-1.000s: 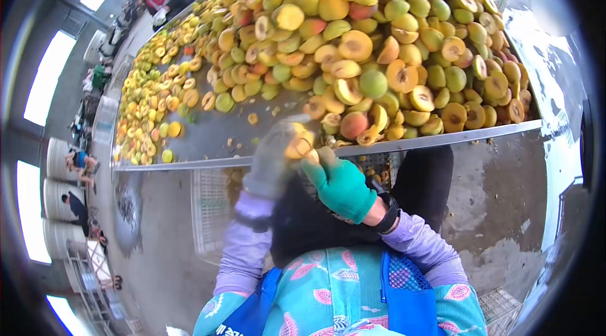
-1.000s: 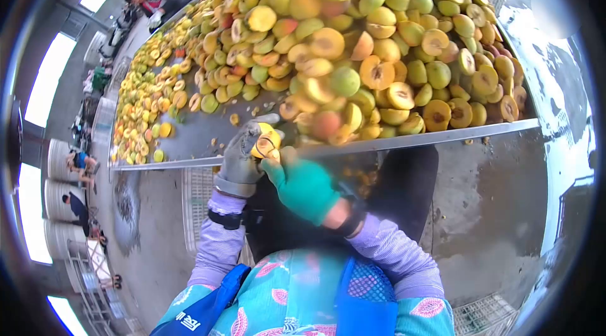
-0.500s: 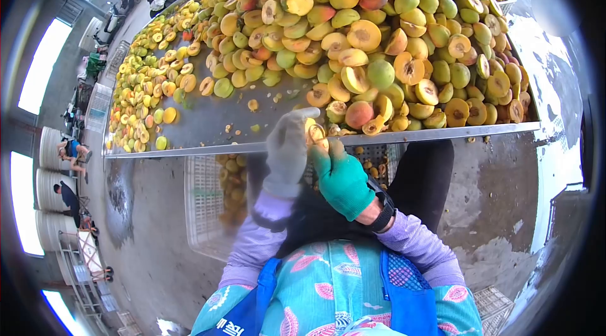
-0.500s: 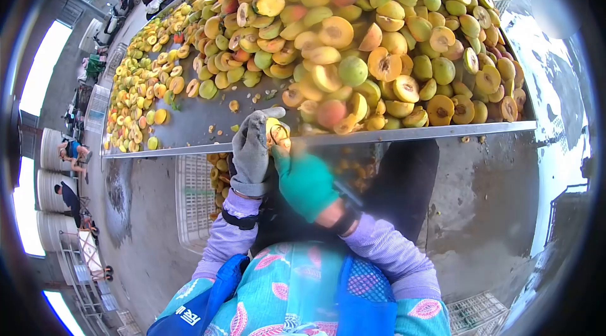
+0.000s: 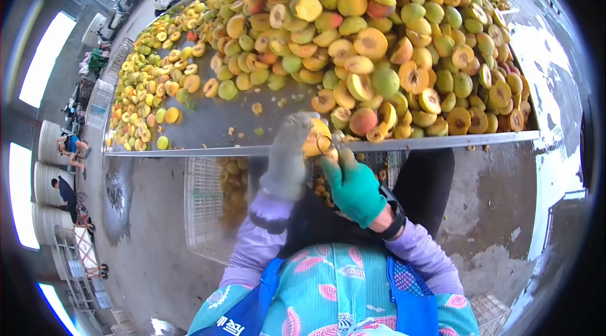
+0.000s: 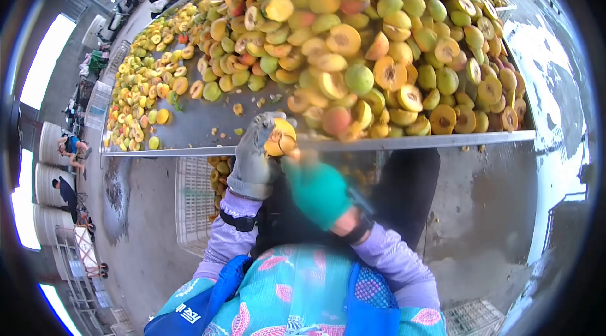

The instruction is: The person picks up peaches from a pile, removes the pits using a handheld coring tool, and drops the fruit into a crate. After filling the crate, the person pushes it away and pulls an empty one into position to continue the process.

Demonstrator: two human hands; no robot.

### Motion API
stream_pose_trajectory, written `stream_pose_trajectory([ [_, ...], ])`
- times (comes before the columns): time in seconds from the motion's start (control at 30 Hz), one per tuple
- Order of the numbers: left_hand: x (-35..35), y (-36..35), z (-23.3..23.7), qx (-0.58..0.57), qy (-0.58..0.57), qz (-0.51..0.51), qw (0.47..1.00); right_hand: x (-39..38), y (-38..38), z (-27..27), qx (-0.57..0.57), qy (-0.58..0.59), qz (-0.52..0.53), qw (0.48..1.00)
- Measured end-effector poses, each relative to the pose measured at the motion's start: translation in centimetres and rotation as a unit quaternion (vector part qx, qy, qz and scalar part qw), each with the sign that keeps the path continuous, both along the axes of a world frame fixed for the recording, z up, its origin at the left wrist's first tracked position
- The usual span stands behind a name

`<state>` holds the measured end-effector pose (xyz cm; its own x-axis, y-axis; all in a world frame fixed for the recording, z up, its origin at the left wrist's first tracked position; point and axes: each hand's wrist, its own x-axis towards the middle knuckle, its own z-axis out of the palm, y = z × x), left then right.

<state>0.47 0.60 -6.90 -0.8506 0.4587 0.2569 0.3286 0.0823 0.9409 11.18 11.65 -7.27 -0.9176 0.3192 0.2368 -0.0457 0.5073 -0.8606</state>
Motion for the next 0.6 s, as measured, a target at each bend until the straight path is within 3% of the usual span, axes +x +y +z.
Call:
stream_pose_trajectory([
  [0.1, 0.3, 1.3, -0.9, 0.074, -0.053, 0.034, 0.995, -0.4, 0.4, -0.9, 0.019, -0.028, 0.009, 0.999],
  [0.23, 0.5, 1.7, -0.8, 0.152, -0.15, 0.063, 0.975, -0.9, 0.0, 0.4, -0.065, -0.065, 0.016, 0.996],
  [0.6, 0.9, 2.6, -1.3, 0.115, -0.05, 0.088, 0.988, -1.2, -1.1, -0.7, -0.285, -0.048, -0.009, 0.957],
])
